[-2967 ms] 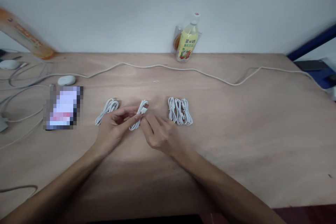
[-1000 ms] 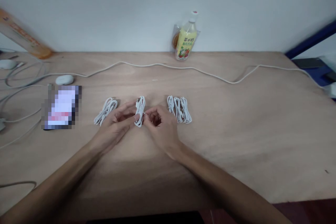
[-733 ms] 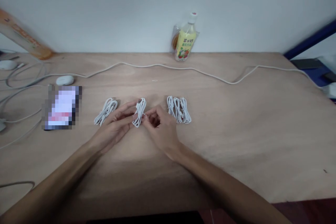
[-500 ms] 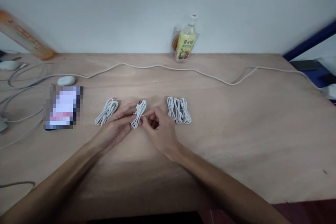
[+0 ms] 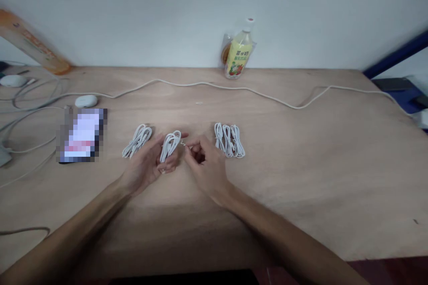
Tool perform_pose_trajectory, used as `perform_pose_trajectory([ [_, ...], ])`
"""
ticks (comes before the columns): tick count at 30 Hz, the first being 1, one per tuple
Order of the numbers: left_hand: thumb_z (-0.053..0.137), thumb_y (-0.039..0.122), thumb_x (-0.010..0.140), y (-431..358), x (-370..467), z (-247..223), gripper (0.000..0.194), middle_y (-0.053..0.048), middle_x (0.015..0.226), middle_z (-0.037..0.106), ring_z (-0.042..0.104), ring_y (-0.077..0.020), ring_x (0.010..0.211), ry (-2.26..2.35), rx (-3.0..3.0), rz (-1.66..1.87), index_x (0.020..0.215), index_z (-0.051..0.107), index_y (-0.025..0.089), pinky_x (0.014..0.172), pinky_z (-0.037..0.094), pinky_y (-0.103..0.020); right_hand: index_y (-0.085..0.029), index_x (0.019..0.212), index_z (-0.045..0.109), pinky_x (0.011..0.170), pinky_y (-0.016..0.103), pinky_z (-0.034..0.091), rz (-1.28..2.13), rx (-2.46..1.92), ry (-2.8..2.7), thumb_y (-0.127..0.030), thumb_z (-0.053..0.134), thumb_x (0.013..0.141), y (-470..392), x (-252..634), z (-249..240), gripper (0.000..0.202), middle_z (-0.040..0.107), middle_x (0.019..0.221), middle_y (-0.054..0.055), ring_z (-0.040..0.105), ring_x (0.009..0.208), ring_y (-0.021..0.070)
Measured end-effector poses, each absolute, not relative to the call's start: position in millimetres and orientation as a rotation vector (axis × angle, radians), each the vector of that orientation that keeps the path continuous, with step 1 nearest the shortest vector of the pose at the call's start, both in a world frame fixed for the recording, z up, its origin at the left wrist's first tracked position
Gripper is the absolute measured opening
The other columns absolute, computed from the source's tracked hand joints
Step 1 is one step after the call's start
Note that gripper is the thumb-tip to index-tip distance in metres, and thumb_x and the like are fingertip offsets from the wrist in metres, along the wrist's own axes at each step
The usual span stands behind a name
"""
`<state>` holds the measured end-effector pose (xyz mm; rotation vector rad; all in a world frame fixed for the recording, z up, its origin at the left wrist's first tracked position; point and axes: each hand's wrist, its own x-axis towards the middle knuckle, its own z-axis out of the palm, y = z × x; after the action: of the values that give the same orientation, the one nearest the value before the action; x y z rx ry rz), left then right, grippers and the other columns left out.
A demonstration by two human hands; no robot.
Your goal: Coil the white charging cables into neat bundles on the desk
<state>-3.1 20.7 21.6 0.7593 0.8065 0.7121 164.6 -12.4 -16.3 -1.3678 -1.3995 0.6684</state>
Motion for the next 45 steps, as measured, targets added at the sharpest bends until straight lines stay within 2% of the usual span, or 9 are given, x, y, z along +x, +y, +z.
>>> perform_pose_trajectory([
  [5,0.076,0.071,0.088,17,-6,22,0.073,0.010,0.061,0.034,0.018,-0.0097,0.050,0.899,0.951,0.694,0.138,0.065,0.019,0.048,0.012,-0.027,-0.025,0.088,0.069,0.053,0.025,0.045,0.598,-1.395,-1.388,-0.026,0.065,0.095,-14,163,-15,0.008,0.060,0.063,-0.006,0.056,0.054,0.0124],
  [16,0.082,0.057,0.093,8,-12,18,0.089,0.012,0.063,0.039,0.023,-0.0086,0.050,0.680,1.048,0.597,0.167,0.042,0.029,0.047,0.015,-0.025,-0.025,0.090,0.070,0.059,0.026,0.050,0.785,-1.247,-1.453,-0.017,0.065,0.087,-14,169,-13,0.010,0.071,0.073,-0.003,0.065,0.062,0.0142],
  [21,0.079,0.067,0.090,7,-17,13,0.104,0.006,0.078,0.054,0.029,-0.0083,0.053,0.630,1.082,0.536,0.174,0.031,0.030,0.047,0.021,-0.025,-0.025,0.092,0.073,0.058,0.026,0.048,0.853,-1.218,-1.361,-0.024,0.069,0.093,-12,168,-17,0.005,0.065,0.069,-0.004,0.060,0.059,0.0134],
  [25,0.050,0.077,0.103,8,-19,10,0.090,0.006,0.069,0.053,0.035,-0.0121,0.053,0.726,1.283,0.614,0.174,0.030,0.027,0.050,0.027,-0.025,-0.023,0.091,0.072,0.050,0.023,0.040,0.831,-1.211,-1.190,-0.028,0.074,0.095,-9,165,-16,0.006,0.057,0.061,-0.008,0.051,0.051,0.0099],
  [28,0.039,0.062,0.113,10,-18,11,0.066,0.006,0.062,0.051,0.047,-0.0156,0.055,1.021,1.650,0.780,0.165,0.046,0.023,0.056,0.037,-0.027,-0.023,0.091,0.070,0.047,0.021,0.038,0.761,-1.189,-1.088,-0.025,0.074,0.094,-9,163,-10,0.006,0.054,0.059,-0.010,0.047,0.048,0.0085],
  [31,0.043,0.041,0.115,13,-14,9,0.039,0.001,0.070,0.064,0.059,-0.0176,0.062,1.253,2.037,0.842,0.123,0.073,0.019,0.064,0.045,-0.031,-0.023,0.092,0.069,0.044,0.020,0.036,0.702,-1.157,-1.079,-0.021,0.073,0.094,-10,163,-5,0.005,0.054,0.057,-0.010,0.046,0.045,0.0081],
  [34,0.044,0.031,0.114,17,-11,3,0.036,-0.007,0.084,0.075,0.070,-0.0222,0.077,1.237,2.300,0.797,0.094,0.072,0.018,0.074,0.053,-0.035,-0.024,0.093,0.069,0.043,0.020,0.037,0.628,-1.133,-1.137,-0.019,0.073,0.094,-12,164,-3,0.006,0.054,0.058,-0.010,0.048,0.046,0.0086],
  [38,0.047,0.026,0.112,17,-9,1,0.032,-0.011,0.092,0.075,0.070,-0.0268,0.091,1.168,2.452,0.850,0.092,0.071,0.018,0.087,0.056,-0.041,-0.024,0.095,0.069,0.044,0.020,0.037,0.547,-1.136,-1.239,-0.017,0.072,0.095,-15,164,-5,0.007,0.053,0.061,-0.009,0.049,0.049,0.0087],
  [45,0.052,0.026,0.113,10,-11,20,0.028,-0.006,0.103,0.080,0.072,-0.0206,0.094,1.044,2.055,1.176,0.126,0.076,0.020,0.088,0.055,-0.037,-0.023,0.095,0.069,0.043,0.020,0.029,0.573,-1.135,-1.397,-0.013,0.068,0.096,-17,167,-7,0.011,0.050,0.064,-0.010,0.045,0.049,0.0062],
])
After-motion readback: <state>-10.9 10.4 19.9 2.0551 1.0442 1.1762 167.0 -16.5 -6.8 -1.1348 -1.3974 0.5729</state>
